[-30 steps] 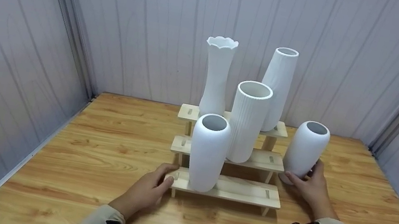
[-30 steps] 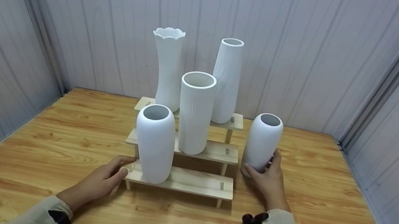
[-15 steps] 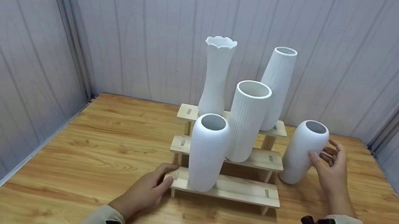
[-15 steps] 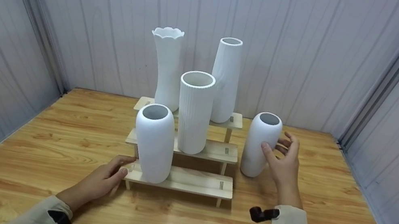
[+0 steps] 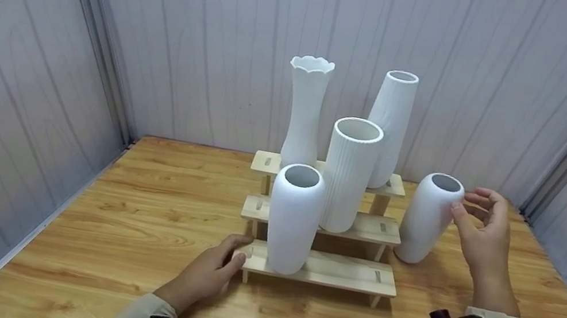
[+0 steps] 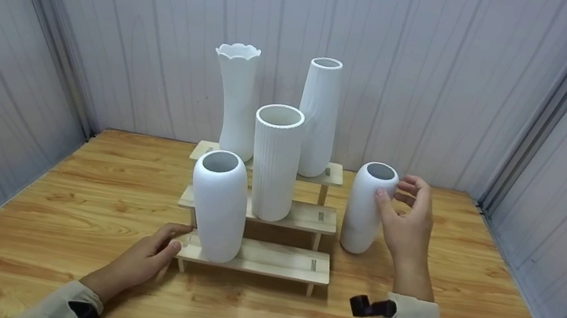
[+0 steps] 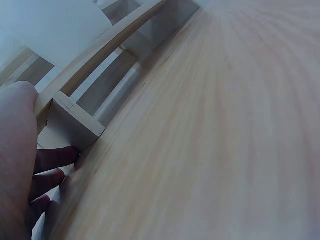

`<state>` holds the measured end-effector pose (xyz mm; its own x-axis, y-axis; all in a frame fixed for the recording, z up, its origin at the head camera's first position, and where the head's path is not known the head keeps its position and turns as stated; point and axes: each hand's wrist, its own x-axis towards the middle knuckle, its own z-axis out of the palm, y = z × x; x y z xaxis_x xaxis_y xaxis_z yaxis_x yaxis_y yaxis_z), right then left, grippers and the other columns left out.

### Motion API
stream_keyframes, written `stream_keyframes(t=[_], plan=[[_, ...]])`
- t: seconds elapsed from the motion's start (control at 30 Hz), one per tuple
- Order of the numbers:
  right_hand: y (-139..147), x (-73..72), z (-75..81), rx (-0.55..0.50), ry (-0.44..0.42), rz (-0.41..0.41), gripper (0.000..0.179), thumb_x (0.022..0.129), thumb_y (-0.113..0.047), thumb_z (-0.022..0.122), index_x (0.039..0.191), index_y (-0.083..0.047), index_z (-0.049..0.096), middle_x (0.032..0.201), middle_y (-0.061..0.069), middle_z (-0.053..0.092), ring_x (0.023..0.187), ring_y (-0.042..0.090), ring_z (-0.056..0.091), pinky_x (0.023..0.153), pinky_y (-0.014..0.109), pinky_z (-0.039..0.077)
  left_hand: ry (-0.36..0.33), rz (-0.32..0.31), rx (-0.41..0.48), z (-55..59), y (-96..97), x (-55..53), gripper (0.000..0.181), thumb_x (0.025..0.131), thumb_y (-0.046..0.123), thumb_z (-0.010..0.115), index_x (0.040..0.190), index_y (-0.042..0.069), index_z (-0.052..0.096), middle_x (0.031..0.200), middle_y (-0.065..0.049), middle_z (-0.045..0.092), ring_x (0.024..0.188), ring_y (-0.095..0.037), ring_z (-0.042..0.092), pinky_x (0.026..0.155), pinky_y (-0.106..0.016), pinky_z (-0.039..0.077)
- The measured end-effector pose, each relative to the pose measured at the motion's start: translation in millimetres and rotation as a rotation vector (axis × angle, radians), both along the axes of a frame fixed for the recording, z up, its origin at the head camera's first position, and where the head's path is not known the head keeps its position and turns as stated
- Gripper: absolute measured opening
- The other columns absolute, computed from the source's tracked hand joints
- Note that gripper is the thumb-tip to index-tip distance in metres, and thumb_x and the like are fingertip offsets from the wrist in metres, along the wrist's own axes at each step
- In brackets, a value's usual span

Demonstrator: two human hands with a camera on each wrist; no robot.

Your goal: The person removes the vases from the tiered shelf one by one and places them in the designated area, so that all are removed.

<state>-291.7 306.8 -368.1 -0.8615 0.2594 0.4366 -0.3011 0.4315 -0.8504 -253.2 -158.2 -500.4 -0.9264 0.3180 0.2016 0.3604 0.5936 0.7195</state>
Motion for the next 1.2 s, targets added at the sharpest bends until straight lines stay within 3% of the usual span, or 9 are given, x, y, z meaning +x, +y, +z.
stream_keyframes(t=[0.1, 0.23, 0.33, 0.47, 0.63, 0.7, 0.83, 0.97, 1.2], plan=[[-7.4, 5.3, 5.4, 0.009, 0.011, -0.008, 0.052, 0.101, -0.031, 0.063, 0.145, -0.014, 0.041, 0.133, 0.005, 0.050, 0.120, 0.016, 0.050, 0.089, 0.028, 0.040, -0.010, 0.002, 0.003, -0.4, -0.1, 0.2, 0.041, 0.108, 0.043, 0.043, 0.145, 0.025, 0.048, 0.079, 0.002, 0.048, 0.075, -0.016, 0.051, 0.075, -0.039, 0.044], [-19.0, 11.6, 11.0, 0.010, 0.041, 0.031, 0.051, 0.101, -0.027, 0.063, 0.144, -0.011, 0.041, 0.131, 0.006, 0.051, 0.117, 0.013, 0.051, 0.090, 0.028, 0.040, 0.003, 0.004, 0.011, -1.0, 0.1, 0.2, 0.041, 0.108, 0.043, 0.043, 0.144, 0.025, 0.049, 0.092, -0.002, 0.060, 0.088, -0.017, 0.056, 0.084, -0.042, 0.046], [-31.1, 16.2, 14.9, -0.004, 0.096, 0.103, 0.049, 0.100, -0.018, 0.063, 0.142, -0.005, 0.041, 0.128, 0.008, 0.054, 0.112, 0.012, 0.053, 0.089, 0.023, 0.044, -0.012, -0.014, 0.021, -0.9, -0.1, 0.1, 0.041, 0.108, 0.044, 0.043, 0.145, 0.026, 0.048, 0.085, -0.011, 0.064, 0.077, -0.020, 0.061, 0.078, -0.042, 0.050], [-51.9, 22.4, 19.7, -0.032, 0.154, 0.228, 0.046, 0.099, -0.007, 0.063, 0.139, 0.000, 0.041, 0.124, 0.011, 0.055, 0.111, 0.019, 0.056, 0.090, 0.020, 0.047, -0.010, -0.011, 0.015, -1.5, -0.4, 0.4, 0.040, 0.108, 0.045, 0.042, 0.145, 0.029, 0.047, 0.094, -0.010, 0.067, 0.081, -0.019, 0.063, 0.079, -0.044, 0.052], [-76.6, 28.7, 23.7, -0.072, 0.146, 0.331, 0.044, 0.098, -0.004, 0.063, 0.136, -0.003, 0.043, 0.124, 0.015, 0.055, 0.112, 0.025, 0.057, 0.091, 0.023, 0.050, -0.006, 0.004, 0.010, -1.6, -0.3, -0.3, 0.040, 0.108, 0.044, 0.043, 0.144, 0.028, 0.048, 0.096, -0.005, 0.062, 0.093, -0.019, 0.059, 0.086, -0.045, 0.047], [-85.8, 30.1, 24.5, -0.103, 0.130, 0.362, 0.043, 0.097, -0.002, 0.063, 0.136, -0.004, 0.043, 0.124, 0.015, 0.056, 0.113, 0.027, 0.058, 0.091, 0.025, 0.050, -0.007, 0.002, 0.014, -1.0, 0.0, -0.9, 0.040, 0.108, 0.044, 0.043, 0.144, 0.027, 0.048, 0.101, -0.007, 0.065, 0.097, -0.021, 0.060, 0.089, -0.047, 0.047], [-104.2, 30.4, 23.4, -0.140, 0.112, 0.424, 0.045, 0.096, 0.001, 0.062, 0.136, -0.001, 0.042, 0.125, 0.020, 0.055, 0.116, 0.035, 0.057, 0.091, 0.028, 0.051, -0.008, 0.004, 0.019, -0.7, 0.5, -1.2, 0.040, 0.108, 0.045, 0.043, 0.144, 0.027, 0.049, 0.131, -0.007, 0.063, 0.109, -0.021, 0.060, 0.099, -0.051, 0.046], [-122.1, 30.0, 20.6, -0.160, 0.136, 0.486, 0.046, 0.094, 0.003, 0.063, 0.134, 0.005, 0.041, 0.123, 0.024, 0.056, 0.115, 0.039, 0.057, 0.092, 0.030, 0.051, 0.002, 0.002, 0.019, -1.1, 0.4, -1.6, 0.039, 0.108, 0.044, 0.044, 0.144, 0.028, 0.049, 0.136, -0.011, 0.061, 0.113, -0.024, 0.060, 0.101, -0.054, 0.044], [-144.4, 34.9, 19.1, -0.184, 0.199, 0.453, 0.041, 0.091, 0.002, 0.067, 0.126, 0.009, 0.047, 0.113, 0.020, 0.063, 0.102, 0.027, 0.064, 0.083, 0.028, 0.055, 0.026, 0.001, 0.021, -3.2, -0.4, -1.5, 0.039, 0.108, 0.044, 0.044, 0.143, 0.027, 0.049, 0.142, -0.011, 0.057, 0.125, -0.030, 0.057, 0.105, -0.055, 0.042]])
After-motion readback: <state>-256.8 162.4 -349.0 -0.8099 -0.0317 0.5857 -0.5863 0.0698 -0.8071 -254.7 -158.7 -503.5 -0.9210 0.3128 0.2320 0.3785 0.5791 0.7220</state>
